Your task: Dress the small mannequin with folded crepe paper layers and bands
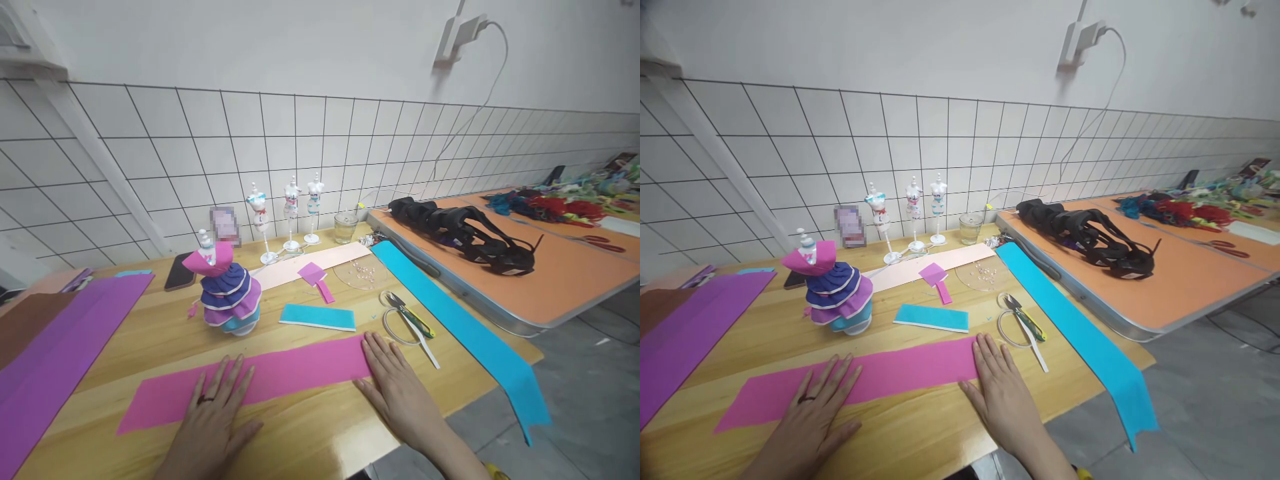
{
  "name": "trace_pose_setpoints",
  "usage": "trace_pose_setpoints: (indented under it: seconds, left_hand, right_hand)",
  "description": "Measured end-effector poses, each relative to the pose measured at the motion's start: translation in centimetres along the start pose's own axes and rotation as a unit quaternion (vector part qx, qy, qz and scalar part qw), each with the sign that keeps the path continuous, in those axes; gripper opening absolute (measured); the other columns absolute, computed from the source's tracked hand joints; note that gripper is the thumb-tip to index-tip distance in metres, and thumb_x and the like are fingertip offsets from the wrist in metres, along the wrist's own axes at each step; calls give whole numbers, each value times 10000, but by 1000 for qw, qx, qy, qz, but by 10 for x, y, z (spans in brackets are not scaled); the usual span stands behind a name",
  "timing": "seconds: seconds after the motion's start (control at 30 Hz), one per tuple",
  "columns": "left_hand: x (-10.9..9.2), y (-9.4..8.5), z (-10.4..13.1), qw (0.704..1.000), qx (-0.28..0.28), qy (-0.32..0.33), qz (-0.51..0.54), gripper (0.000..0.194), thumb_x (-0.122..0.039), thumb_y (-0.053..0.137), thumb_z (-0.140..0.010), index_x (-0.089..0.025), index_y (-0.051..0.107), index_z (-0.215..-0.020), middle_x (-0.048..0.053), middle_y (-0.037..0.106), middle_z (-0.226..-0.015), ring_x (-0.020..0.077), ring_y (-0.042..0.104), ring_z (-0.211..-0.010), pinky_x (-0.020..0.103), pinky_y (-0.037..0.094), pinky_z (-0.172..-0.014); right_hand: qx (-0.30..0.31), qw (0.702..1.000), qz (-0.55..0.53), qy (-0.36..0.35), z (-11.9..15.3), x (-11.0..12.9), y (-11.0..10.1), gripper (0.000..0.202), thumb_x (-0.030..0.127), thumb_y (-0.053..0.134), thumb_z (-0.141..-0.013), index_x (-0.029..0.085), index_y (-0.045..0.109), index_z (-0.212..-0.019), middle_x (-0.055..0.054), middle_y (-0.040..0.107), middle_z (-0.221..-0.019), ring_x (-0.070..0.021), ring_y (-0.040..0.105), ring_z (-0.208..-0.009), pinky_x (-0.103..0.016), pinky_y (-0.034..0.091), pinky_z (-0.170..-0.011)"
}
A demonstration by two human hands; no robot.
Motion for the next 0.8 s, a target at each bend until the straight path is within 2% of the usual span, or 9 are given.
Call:
trace_pose_setpoints:
  seconds: [0.2,0.37,0.53,0.8]
  left_hand:
    - [1,-1,1,1000,-25,7,-1,685,-670,344,-834,-283,328,-1399,52,301,-1485,327,257,-1383,579,205,-1096]
    - [-1,-2,0,1000,2,4,4,700,-677,326,-835,-266,317,-1401,46,262,-1491,327,227,-1391,587,189,-1102]
    - [-1,-4,0,1000,-6,1,6,689,-668,356,-830,-274,332,-1395,47,286,-1483,329,241,-1385,591,190,-1101]
    - [7,12,-3,1000,-27,13,-8,675,-668,348,-830,-299,322,-1394,31,287,-1482,324,248,-1384,586,187,-1103]
  right_hand:
    - [-12,1000,-7,-2,0,0,-1,694,563,308,-931,124,238,-1463,-107,216,-1510,-268,181,-1400,-504,247,-1127]
    - [-12,1000,-7,-1,0,1,-2,692,562,303,-932,116,252,-1458,-107,211,-1513,-267,176,-1402,-502,248,-1127]
    - [-25,1000,-15,-6,0,0,0,681,548,320,-933,114,264,-1454,-109,226,-1509,-268,188,-1400,-510,251,-1125]
    - [-60,997,-54,18,2,-2,-7,668,531,367,-924,119,307,-1445,-121,281,-1491,-290,250,-1378,-493,307,-1107]
Point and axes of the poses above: each hand's wrist, its own z-axis away from the middle knuckle, its own y-axis out of the palm, x = y × z, the point moved 6 cm from there along -z, towards the middle knuckle
